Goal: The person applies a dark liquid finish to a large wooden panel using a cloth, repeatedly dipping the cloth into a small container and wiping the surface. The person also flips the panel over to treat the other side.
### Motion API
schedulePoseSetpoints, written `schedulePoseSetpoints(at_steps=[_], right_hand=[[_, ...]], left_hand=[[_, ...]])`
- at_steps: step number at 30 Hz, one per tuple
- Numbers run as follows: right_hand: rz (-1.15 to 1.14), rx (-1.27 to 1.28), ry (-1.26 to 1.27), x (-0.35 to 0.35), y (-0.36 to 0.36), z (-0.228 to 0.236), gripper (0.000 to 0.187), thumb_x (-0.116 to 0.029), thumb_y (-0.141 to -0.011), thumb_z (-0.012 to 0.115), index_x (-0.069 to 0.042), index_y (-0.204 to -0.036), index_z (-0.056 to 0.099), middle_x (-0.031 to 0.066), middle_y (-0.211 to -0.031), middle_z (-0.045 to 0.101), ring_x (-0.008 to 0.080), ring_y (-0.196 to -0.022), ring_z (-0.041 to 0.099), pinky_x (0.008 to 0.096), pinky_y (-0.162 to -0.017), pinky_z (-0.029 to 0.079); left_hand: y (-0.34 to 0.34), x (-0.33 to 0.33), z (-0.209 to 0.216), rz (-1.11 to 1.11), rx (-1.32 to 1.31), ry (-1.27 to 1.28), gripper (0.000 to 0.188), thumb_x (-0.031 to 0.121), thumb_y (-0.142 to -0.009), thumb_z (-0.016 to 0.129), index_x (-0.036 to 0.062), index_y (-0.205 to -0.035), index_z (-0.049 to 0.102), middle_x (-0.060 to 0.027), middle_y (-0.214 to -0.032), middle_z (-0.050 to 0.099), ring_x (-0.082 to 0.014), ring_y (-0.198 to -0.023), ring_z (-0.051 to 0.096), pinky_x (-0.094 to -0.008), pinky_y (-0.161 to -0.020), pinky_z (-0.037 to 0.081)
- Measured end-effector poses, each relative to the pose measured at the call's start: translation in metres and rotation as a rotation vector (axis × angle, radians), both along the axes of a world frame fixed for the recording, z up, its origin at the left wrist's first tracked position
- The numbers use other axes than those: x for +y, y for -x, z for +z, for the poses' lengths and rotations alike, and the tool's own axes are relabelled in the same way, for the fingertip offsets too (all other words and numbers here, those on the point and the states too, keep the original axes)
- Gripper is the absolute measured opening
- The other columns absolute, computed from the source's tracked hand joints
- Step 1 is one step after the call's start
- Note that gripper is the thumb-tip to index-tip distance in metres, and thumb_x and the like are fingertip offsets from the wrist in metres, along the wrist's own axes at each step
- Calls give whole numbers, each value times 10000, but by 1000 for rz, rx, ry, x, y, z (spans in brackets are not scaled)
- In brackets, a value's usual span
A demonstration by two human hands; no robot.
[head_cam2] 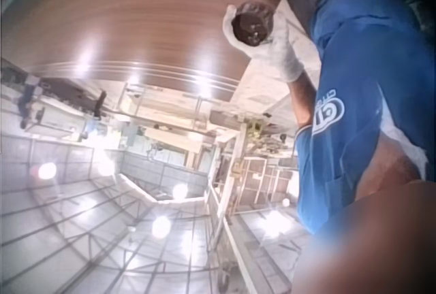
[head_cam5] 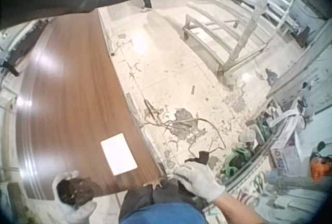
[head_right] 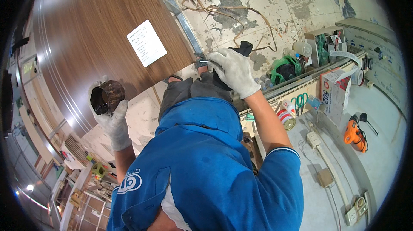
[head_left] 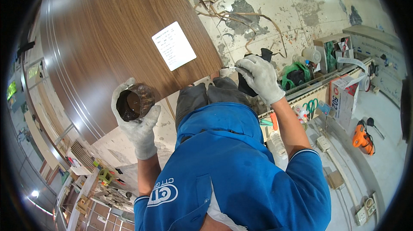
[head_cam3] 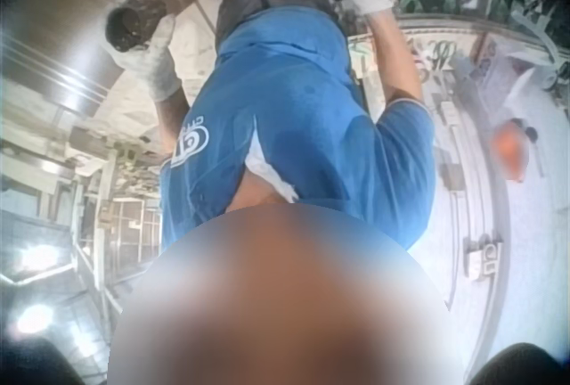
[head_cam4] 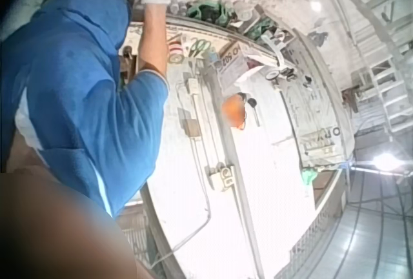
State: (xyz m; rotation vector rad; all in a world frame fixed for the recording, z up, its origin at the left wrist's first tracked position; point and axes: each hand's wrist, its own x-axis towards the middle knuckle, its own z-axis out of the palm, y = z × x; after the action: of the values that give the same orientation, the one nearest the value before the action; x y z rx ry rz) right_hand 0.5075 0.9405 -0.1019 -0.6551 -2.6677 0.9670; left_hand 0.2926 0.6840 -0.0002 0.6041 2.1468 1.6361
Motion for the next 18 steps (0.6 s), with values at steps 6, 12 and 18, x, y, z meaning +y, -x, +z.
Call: schedulePoseSetpoints(at_steps=[6,12,18], right_hand=[[-37,22,68,-2,-1,-3,122,-135,-859,765,-73,-956,725,100,-924,698,311,-854,682,402,-728,539],[-44,-2,74,-3,-7,-3,120,-127,-860,760,-67,-958,726,110,-918,703,317,-848,687,405,-734,537],[-75,61,120,-6,-6,-3,156,-173,-872,745,-85,-1001,734,105,-935,697,317,-863,685,404,-741,540]], left_hand=[[-5,-2,3,23,1,-8,850,125,-728,896,43,-1448,452,-141,-1429,538,-247,-1248,589,-381,-1052,531],[-11,-2,8,18,14,16,849,118,-730,895,38,-1449,452,-143,-1436,536,-244,-1246,589,-377,-1036,536],[-18,0,12,45,-4,2,868,134,-721,911,46,-1452,454,-141,-1432,541,-245,-1259,581,-382,-1045,528]])
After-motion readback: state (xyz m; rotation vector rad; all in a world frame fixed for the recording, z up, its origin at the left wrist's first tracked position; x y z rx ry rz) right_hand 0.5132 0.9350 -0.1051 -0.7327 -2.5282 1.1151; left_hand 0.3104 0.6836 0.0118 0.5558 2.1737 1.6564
